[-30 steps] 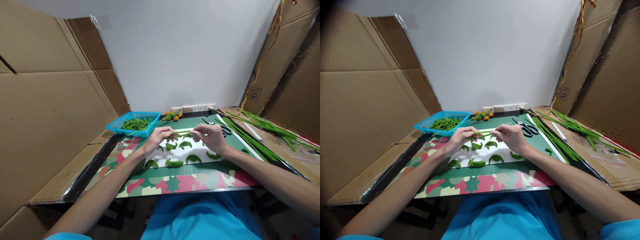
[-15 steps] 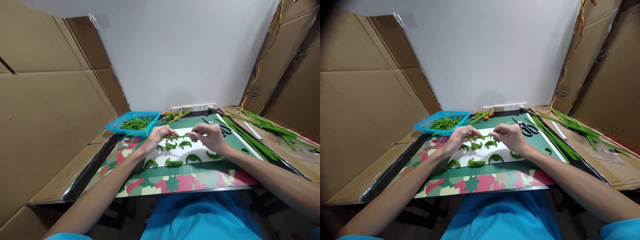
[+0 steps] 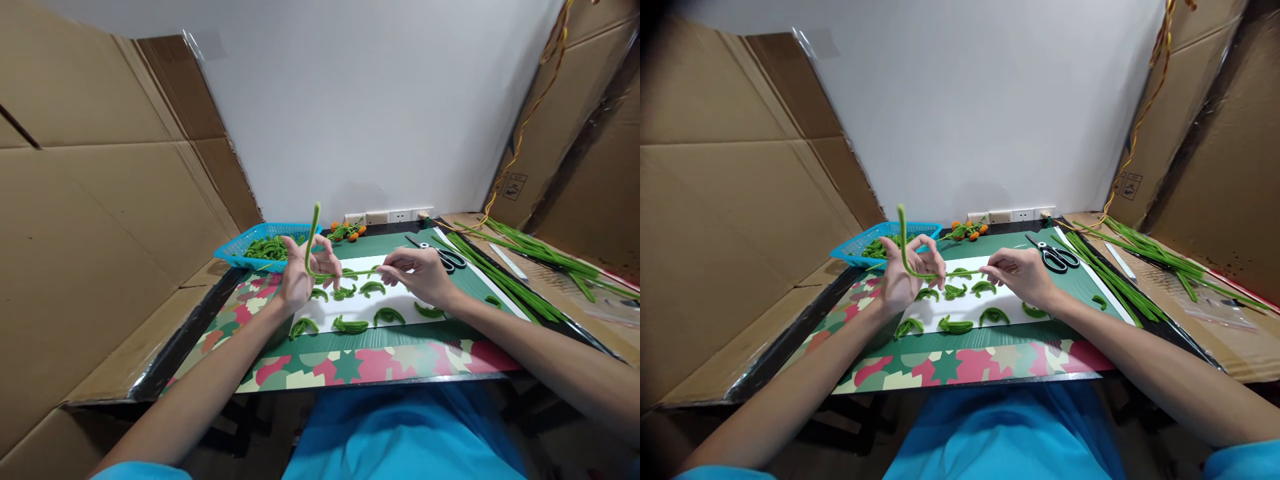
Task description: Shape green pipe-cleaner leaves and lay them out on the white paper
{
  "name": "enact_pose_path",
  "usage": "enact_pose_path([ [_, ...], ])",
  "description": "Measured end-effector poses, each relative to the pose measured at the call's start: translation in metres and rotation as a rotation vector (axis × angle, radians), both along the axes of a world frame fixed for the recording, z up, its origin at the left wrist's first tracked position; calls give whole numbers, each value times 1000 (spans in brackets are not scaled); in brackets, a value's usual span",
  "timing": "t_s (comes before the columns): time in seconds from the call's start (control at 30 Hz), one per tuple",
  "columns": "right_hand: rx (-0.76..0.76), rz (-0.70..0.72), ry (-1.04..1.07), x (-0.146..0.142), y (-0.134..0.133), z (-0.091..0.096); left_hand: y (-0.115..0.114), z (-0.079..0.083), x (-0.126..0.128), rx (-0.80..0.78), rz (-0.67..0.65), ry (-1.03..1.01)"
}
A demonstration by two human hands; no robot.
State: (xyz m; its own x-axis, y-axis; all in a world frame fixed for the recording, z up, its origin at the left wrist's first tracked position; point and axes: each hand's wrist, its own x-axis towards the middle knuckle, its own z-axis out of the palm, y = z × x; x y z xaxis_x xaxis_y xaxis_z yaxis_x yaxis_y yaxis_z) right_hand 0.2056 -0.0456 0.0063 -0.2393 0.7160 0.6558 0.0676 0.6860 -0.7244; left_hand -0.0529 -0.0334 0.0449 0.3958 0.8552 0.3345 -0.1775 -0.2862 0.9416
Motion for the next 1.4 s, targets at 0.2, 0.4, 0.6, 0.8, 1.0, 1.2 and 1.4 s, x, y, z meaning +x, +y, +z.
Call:
enact_pose_path([
  [0.2,-26,27,-2,0,0,-1,1,-4,-1,50,62,-12],
  [0.4,-69,15,-63,1,2,-1,-6,7,1,-10,-18,-82],
  [0.6,-12,-70,-223,1,5,-4,-4,16,1,1,24,-163],
  [0.8,26,-92,-253,1,7,-5,2,12,-5,-9,57,-171],
  [1.0,141,-124,-337,2,12,-14,3,12,-5,33,34,-144],
  [1.2,231,-131,-404,2,11,-19,5,7,-2,207,175,-4],
  [1.4,259,-126,-330,3,8,-15,5,6,-4,213,307,76],
])
